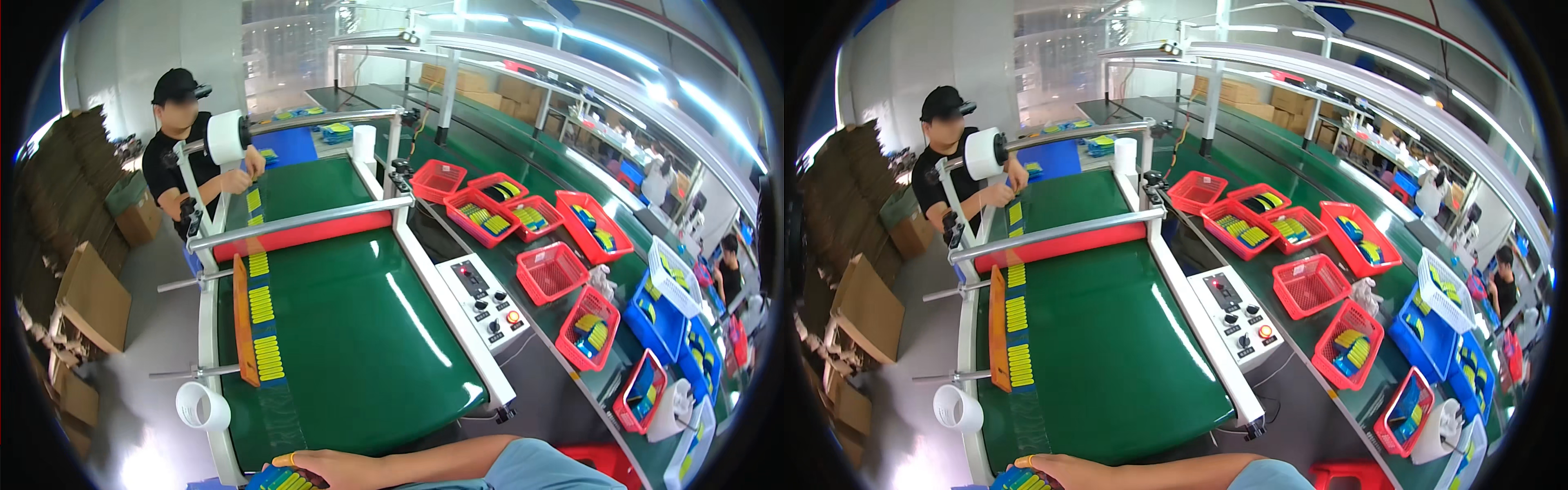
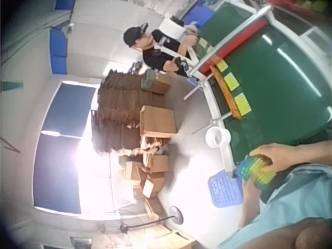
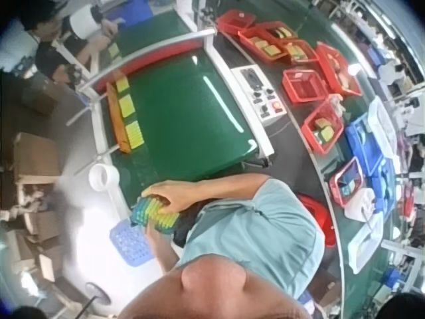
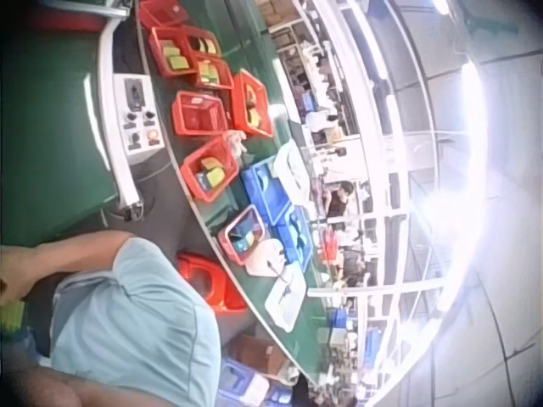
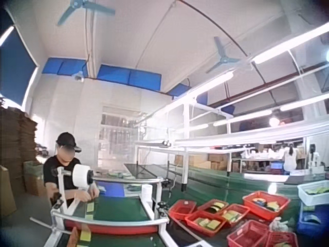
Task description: The person takes items from a stack, places them one at a time onto a plastic film on a moving conveyor belt, and presses them down by hand.
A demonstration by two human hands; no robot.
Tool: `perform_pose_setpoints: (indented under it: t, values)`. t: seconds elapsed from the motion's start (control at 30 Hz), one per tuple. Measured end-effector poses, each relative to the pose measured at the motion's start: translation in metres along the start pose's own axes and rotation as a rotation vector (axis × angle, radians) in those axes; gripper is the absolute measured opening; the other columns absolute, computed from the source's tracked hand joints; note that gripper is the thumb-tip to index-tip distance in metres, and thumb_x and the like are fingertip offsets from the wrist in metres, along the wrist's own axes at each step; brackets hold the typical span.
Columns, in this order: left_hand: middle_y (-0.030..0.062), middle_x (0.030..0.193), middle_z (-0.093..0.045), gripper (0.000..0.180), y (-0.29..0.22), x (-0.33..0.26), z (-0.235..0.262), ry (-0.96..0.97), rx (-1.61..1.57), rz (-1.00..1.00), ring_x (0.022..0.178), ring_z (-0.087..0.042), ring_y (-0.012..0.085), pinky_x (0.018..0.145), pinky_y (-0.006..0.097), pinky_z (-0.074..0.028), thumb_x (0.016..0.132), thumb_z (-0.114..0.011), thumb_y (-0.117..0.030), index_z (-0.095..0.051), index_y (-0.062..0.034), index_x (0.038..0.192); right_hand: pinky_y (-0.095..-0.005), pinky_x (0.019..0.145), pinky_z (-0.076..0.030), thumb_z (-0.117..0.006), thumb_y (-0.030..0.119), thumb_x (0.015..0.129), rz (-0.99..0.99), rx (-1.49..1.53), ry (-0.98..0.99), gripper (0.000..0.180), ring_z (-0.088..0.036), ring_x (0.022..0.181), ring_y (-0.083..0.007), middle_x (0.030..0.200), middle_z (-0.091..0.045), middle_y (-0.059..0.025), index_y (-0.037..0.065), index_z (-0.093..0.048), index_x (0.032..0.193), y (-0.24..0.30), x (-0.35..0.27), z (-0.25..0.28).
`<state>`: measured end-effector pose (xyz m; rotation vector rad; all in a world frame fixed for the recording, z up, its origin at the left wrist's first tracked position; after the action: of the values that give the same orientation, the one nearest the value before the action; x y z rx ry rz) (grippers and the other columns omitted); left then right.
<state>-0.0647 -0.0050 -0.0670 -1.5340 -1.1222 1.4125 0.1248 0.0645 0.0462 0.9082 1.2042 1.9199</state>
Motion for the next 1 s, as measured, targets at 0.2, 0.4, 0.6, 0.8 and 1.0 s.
perform_pose_setpoints:
  t: [0.2,0.4,0.6,0.8,1.0]
  values:
    - [0.026,0.126,-0.061,0.046,0.014,0.006,0.012,-0.126,-0.385,0.235,0.108,-0.066,0.039,0.091,0.051,-0.057,0.1,-0.053,-0.015,-0.05,0.0098,0.138,-0.0394,0.076,-0.055,-0.075,0.014,0.082,-0.006,0.055,-0.149,0.056,-0.07,0.085,-0.0297,0.1,-0.068,-0.0151,0.001,-0.055,0.133,0.003,-0.002,0.011]
    - [0.0265,0.128,-0.06,0.049,0.001,0.009,0.007,-0.113,-0.378,0.225,0.109,-0.065,0.0378,0.094,0.052,-0.055,0.102,-0.052,-0.019,-0.047,0.0089,0.141,-0.0379,0.073,-0.055,-0.075,0.011,0.082,0.009,-0.006,-0.203,0.052,-0.069,0.082,-0.0298,0.095,-0.069,-0.0142,0.001,-0.058,0.13,0.01,0.003,0.019]
    - [0.0243,0.128,-0.061,0.041,-0.101,-0.022,-0.054,0.07,0.622,-0.721,0.101,-0.067,0.0301,0.085,0.039,-0.058,0.098,-0.062,-0.011,-0.054,0.0076,0.133,-0.0385,0.07,-0.054,-0.073,0.008,0.082,0.076,0.035,-0.249,0.045,-0.068,0.078,-0.0298,0.096,-0.07,-0.0142,0.001,-0.061,0.125,0.017,0.004,0.021]
    - [0.0214,0.134,-0.06,0.046,-0.047,-0.013,0.001,-0.081,0.207,-0.12,0.114,-0.064,0.032,0.096,0.045,-0.054,0.098,-0.062,-0.013,-0.052,0.0047,0.139,-0.0302,0.073,-0.055,-0.075,0.009,0.09,-0.093,0.251,-0.052,0.056,-0.064,0.08,-0.0155,0.096,-0.064,-0.0069,0.006,-0.051,0.14,-0.01,0.036,0.016]
    - [0.0211,0.136,-0.059,0.047,-0.033,-0.014,0.015,-0.202,-0.164,0.043,0.119,-0.062,0.0336,0.098,0.049,-0.052,0.099,-0.059,-0.014,-0.05,0.0037,0.142,-0.0285,0.072,-0.056,-0.076,0.0,0.084,-0.111,-0.009,-0.201,0.05,-0.063,0.074,-0.0117,0.087,-0.064,-0.0036,0.005,-0.059,0.131,-0.052,0.063,0.07]
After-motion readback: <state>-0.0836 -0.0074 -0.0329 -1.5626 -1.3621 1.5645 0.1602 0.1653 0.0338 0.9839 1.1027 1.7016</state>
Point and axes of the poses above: each hand's wrist, its own x-axis towards the middle knuckle, its own z-axis out of the back of the hand, y = z × x, the point moved 7 cm from there along x, towards the middle knuckle
